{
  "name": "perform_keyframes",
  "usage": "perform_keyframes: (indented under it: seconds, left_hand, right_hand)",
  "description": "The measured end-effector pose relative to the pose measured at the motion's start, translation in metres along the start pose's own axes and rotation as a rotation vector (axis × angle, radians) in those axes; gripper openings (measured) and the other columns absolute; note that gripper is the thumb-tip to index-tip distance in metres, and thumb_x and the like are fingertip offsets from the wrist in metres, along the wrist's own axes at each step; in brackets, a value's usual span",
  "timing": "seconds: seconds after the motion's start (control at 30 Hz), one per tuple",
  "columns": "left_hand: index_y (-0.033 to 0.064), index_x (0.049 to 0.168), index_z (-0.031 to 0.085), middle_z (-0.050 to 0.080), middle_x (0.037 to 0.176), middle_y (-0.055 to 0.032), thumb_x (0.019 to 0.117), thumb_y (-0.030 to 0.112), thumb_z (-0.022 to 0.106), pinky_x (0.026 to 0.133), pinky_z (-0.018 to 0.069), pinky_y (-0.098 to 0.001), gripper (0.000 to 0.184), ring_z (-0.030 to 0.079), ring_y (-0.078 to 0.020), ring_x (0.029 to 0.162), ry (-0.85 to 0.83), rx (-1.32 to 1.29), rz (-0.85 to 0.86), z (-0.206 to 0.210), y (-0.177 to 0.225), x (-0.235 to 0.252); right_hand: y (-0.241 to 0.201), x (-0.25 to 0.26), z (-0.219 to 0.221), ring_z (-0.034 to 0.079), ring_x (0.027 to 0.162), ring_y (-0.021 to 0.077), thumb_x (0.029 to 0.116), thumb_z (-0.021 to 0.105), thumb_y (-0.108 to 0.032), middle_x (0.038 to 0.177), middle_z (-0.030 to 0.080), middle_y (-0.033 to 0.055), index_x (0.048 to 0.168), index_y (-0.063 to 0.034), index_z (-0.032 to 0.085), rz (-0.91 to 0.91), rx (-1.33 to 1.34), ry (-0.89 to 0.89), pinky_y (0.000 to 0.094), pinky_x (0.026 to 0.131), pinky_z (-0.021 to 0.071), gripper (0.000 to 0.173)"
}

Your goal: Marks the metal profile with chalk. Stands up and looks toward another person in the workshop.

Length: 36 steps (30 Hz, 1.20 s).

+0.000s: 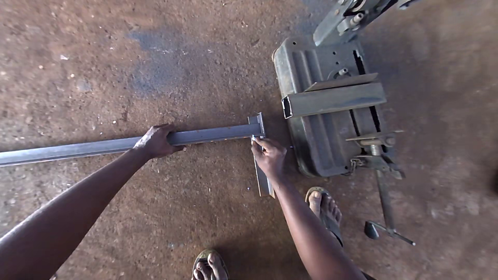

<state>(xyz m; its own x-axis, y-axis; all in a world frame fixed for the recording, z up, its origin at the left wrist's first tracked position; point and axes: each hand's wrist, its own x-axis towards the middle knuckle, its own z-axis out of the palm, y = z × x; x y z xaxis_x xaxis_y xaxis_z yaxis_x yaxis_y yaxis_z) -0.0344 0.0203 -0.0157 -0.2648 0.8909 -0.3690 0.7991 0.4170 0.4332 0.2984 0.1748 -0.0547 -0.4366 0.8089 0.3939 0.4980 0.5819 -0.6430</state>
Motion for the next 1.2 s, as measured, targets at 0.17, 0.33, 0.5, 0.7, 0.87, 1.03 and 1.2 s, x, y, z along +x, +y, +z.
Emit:
perform_keyframes:
  seconds: [0.17, 0.33, 0.5, 0.7, 0.87, 1.03, 1.2]
  left_hand:
    - [-0.0039, 0.104, 0.069, 0.070, 0.102, -0.0172, 0.0746, 0.037, 0.095, 0.089, 0.0570, -0.0524, 0.057, 0.070, -0.0318, 0.096, 0.002, -0.006, -0.003, 0.001, -0.001, 0.000]
    - [-0.0031, 0.107, 0.070, 0.071, 0.105, -0.0178, 0.0743, 0.038, 0.095, 0.092, 0.0565, -0.0529, 0.058, 0.070, -0.0323, 0.100, -0.008, -0.006, -0.020, 0.001, -0.001, 0.001]
    - [-0.0036, 0.105, 0.070, 0.071, 0.104, -0.0177, 0.0744, 0.038, 0.094, 0.091, 0.0568, -0.0523, 0.058, 0.070, -0.0321, 0.099, 0.009, 0.005, 0.009, 0.003, -0.004, 0.001]
    - [-0.0035, 0.104, 0.070, 0.071, 0.103, -0.0176, 0.0737, 0.037, 0.095, 0.090, 0.0568, -0.0523, 0.056, 0.071, -0.0320, 0.098, 0.023, -0.002, 0.030, 0.005, -0.007, 0.002]
    - [-0.0036, 0.105, 0.069, 0.071, 0.103, -0.0176, 0.0741, 0.036, 0.095, 0.090, 0.0570, -0.0515, 0.056, 0.070, -0.0317, 0.097, 0.013, -0.018, 0.005, 0.003, -0.003, 0.001]
    - [-0.0018, 0.107, 0.069, 0.071, 0.106, -0.0169, 0.0743, 0.037, 0.095, 0.093, 0.0564, -0.0513, 0.056, 0.070, -0.0312, 0.101, -0.008, -0.029, -0.032, 0.000, 0.000, 0.001]
    - [0.0001, 0.108, 0.070, 0.071, 0.107, -0.0149, 0.0750, 0.040, 0.094, 0.093, 0.0568, -0.0502, 0.057, 0.070, -0.0294, 0.101, -0.012, -0.009, -0.040, 0.002, -0.002, 0.003]
  right_hand:
    - [0.001, -0.001, 0.001, 0.074, 0.080, 0.0208, 0.0859, 0.076, -0.014, 0.088, 0.078, 0.0111, 0.090, -0.0054, 0.082, -0.019, -0.006, 0.027, 0.0335, 0.073, 0.0603, 0.011]
    - [0.001, -0.001, 0.002, 0.074, 0.079, 0.0198, 0.0864, 0.076, -0.014, 0.090, 0.078, 0.0107, 0.091, -0.0054, 0.082, -0.003, 0.002, 0.013, 0.0334, 0.071, 0.0601, 0.011]
    - [0.000, -0.001, 0.001, 0.074, 0.079, 0.0210, 0.0870, 0.075, -0.014, 0.090, 0.078, 0.0107, 0.091, -0.0057, 0.082, 0.000, -0.020, 0.007, 0.0354, 0.071, 0.0600, 0.012]
    - [-0.002, 0.001, 0.002, 0.075, 0.083, 0.0239, 0.0874, 0.074, -0.014, 0.091, 0.078, 0.0113, 0.090, -0.0052, 0.082, 0.003, -0.040, -0.005, 0.0383, 0.074, 0.0611, 0.012]
    - [-0.001, 0.002, 0.004, 0.075, 0.082, 0.0238, 0.0862, 0.073, -0.015, 0.088, 0.078, 0.0111, 0.088, -0.0056, 0.082, -0.001, -0.054, -0.006, 0.0394, 0.073, 0.0607, 0.013]
    - [-0.007, -0.008, -0.007, 0.071, 0.072, 0.0182, 0.0839, 0.075, -0.015, 0.085, 0.076, 0.0088, 0.087, -0.0076, 0.081, 0.002, -0.031, -0.024, 0.0335, 0.064, 0.0587, 0.010]
    - [-0.024, -0.036, -0.019, 0.057, 0.060, 0.0075, 0.0884, 0.068, -0.020, 0.079, 0.069, 0.0032, 0.106, -0.0066, 0.080, 0.049, 0.088, -0.083, 0.0243, 0.054, 0.0494, 0.025]
